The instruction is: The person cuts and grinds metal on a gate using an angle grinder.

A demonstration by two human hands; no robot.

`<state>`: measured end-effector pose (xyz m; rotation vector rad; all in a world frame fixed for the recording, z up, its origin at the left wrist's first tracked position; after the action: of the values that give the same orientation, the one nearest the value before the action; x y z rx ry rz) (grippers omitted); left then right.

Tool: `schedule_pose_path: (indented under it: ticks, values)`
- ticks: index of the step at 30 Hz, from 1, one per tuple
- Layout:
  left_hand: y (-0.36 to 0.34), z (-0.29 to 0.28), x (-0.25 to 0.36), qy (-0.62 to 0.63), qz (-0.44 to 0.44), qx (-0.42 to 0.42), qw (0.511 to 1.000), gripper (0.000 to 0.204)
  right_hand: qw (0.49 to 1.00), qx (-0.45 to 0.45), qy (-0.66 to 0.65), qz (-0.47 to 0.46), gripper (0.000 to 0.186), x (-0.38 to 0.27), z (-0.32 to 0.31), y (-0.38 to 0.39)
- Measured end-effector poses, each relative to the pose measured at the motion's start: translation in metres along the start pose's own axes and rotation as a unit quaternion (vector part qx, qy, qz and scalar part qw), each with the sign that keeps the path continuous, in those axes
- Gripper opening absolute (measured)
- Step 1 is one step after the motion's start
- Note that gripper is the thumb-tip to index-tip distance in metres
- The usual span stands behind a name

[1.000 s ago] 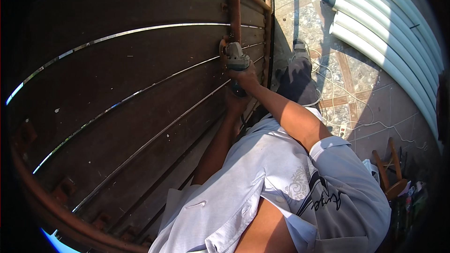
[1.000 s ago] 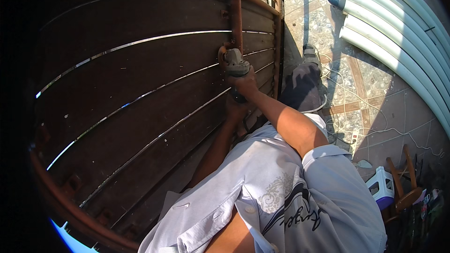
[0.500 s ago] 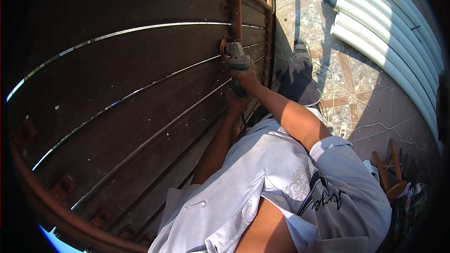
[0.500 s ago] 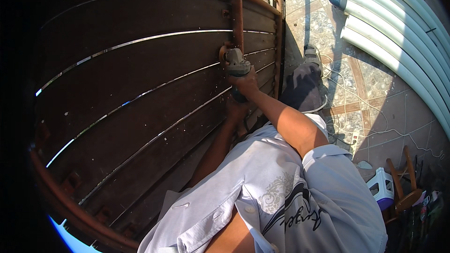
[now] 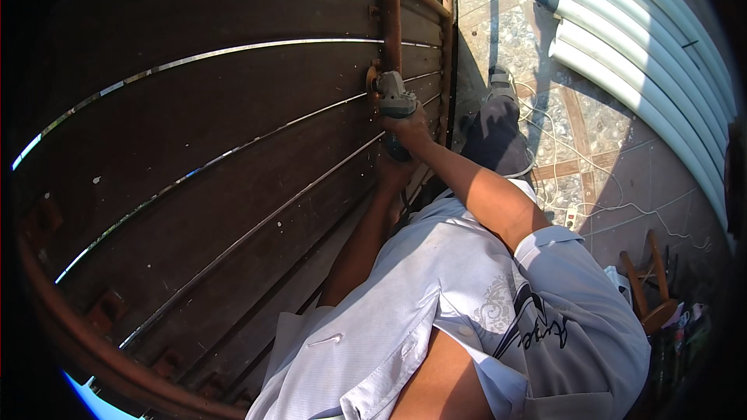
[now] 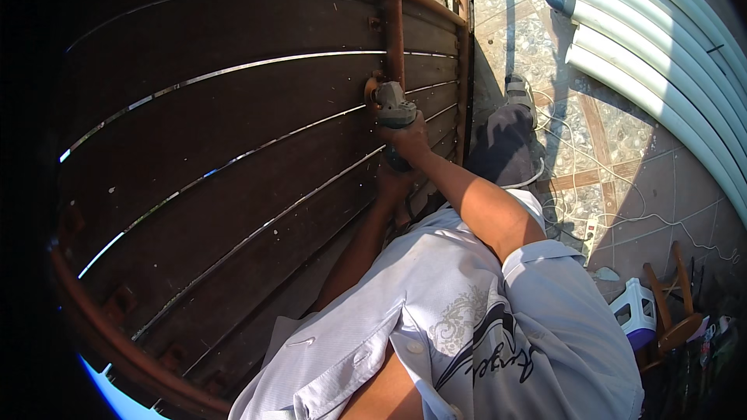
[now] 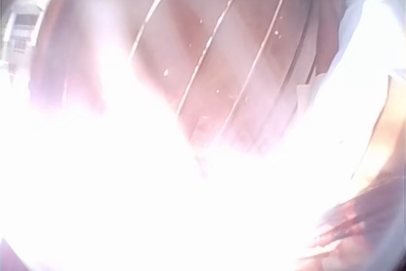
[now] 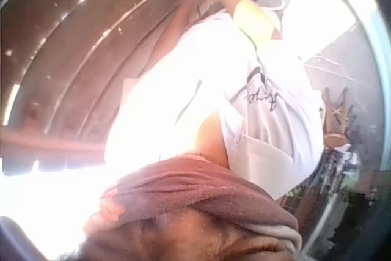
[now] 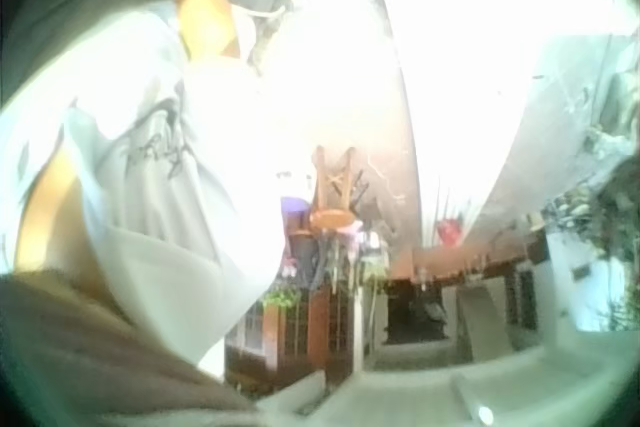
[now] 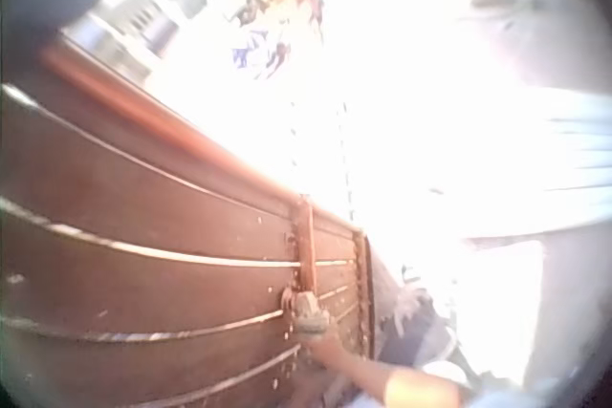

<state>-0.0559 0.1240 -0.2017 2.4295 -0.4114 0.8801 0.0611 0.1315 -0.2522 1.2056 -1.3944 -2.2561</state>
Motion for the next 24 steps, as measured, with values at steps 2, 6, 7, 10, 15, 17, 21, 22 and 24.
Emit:
schedule_pose_path:
  ticks: [2, 6, 7, 10, 15, 17, 21, 22, 24]
  values:
    - [0.000, -0.001, 0.008, 0.012, -0.001, -0.002, 1.000, 0.084, 1.000, -0.004, 0.003, -0.006, 0.082, -0.003, 0.000, 0.002]
    - [0.002, -0.003, 0.005, -0.005, -0.020, 0.016, 1.000, 0.082, 1.000, 0.006, 0.000, 0.010, 0.082, -0.006, 0.001, 0.007]
    - [0.002, -0.003, 0.005, -0.013, -0.007, 0.022, 1.000, 0.082, 1.000, 0.002, -0.002, 0.005, 0.082, -0.005, 0.001, 0.006]
    - [0.002, -0.002, 0.004, 0.004, -0.021, 0.016, 1.000, 0.082, 1.000, 0.006, 0.002, -0.001, 0.083, -0.002, 0.000, 0.003]
    - [0.001, -0.001, 0.006, -0.018, -0.014, 0.012, 1.000, 0.082, 1.000, 0.003, 0.000, -0.020, 0.084, 0.007, 0.002, -0.006]
    - [0.002, -0.003, 0.008, -0.023, -0.036, 0.005, 0.999, 0.083, 1.000, 0.013, 0.008, -0.024, 0.085, 0.005, 0.002, -0.004]
    - [0.001, -0.002, 0.007, -0.030, -0.014, 0.015, 0.999, 0.082, 1.000, 0.008, -0.003, -0.012, 0.085, 0.004, 0.002, -0.004]
    - [0.000, -0.002, 0.010, -0.012, 0.038, 0.028, 0.999, 0.082, 1.000, -0.001, -0.013, -0.016, 0.086, 0.002, 0.003, -0.003]
    - [0.002, -0.002, 0.005, -0.023, 0.008, 0.022, 0.999, 0.081, 1.000, 0.003, 0.000, -0.011, 0.085, 0.000, 0.001, 0.001]
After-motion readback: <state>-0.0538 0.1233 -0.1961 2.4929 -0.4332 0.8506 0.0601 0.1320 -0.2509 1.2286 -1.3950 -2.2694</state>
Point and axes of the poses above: each hand's wrist, its own y-axis away from the middle knuckle, its own z-axis out of the palm, x = y × z, the point moved 4 cm from there along -y, towards the middle knuckle, and after that the axes turned 13 degrees about z, right-handed, at the moved point
